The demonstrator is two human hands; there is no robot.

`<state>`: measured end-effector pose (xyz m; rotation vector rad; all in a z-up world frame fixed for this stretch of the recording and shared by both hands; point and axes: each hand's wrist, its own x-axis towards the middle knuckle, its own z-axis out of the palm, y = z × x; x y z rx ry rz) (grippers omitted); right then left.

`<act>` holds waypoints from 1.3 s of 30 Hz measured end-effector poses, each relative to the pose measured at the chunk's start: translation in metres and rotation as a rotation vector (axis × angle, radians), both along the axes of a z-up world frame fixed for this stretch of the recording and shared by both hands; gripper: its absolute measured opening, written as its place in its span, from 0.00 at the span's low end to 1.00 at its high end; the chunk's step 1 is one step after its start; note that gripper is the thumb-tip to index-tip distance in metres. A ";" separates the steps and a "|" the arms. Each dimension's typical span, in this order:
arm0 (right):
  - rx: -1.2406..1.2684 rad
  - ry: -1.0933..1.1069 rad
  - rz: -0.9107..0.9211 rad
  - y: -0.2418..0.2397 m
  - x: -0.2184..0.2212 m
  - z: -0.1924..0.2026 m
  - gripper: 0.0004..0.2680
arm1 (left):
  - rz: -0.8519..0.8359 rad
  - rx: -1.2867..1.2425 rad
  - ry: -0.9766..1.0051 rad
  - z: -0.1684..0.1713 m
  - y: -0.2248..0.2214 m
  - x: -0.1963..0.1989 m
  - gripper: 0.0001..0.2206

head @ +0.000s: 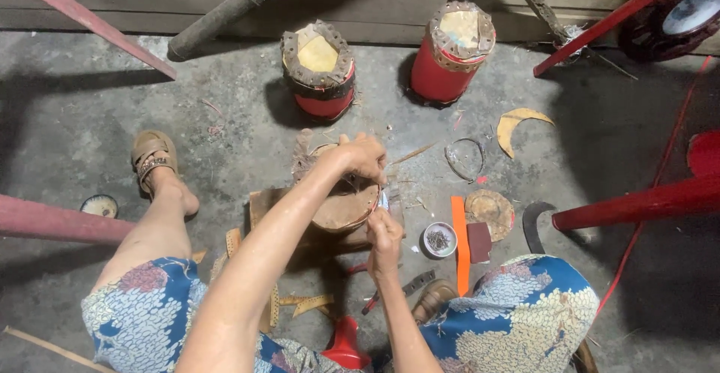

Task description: A person is seen attaching a skin to a small drum frame using pins and then trimming the excess skin with a knife.

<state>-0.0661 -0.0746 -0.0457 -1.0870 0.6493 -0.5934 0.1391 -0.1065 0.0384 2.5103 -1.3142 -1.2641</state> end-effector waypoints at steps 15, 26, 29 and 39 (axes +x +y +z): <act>-0.176 0.022 0.020 -0.002 -0.001 0.014 0.11 | -0.018 0.016 0.115 -0.054 -0.014 0.018 0.12; -0.084 0.011 0.049 -0.003 -0.001 0.013 0.12 | -0.093 0.117 0.195 0.032 -0.009 0.000 0.17; -0.088 0.023 0.033 -0.001 -0.005 0.012 0.11 | -0.130 0.112 0.173 0.035 -0.006 -0.008 0.15; -0.311 0.072 0.021 -0.004 -0.004 0.038 0.13 | -0.235 -0.030 0.011 -0.041 -0.013 0.005 0.12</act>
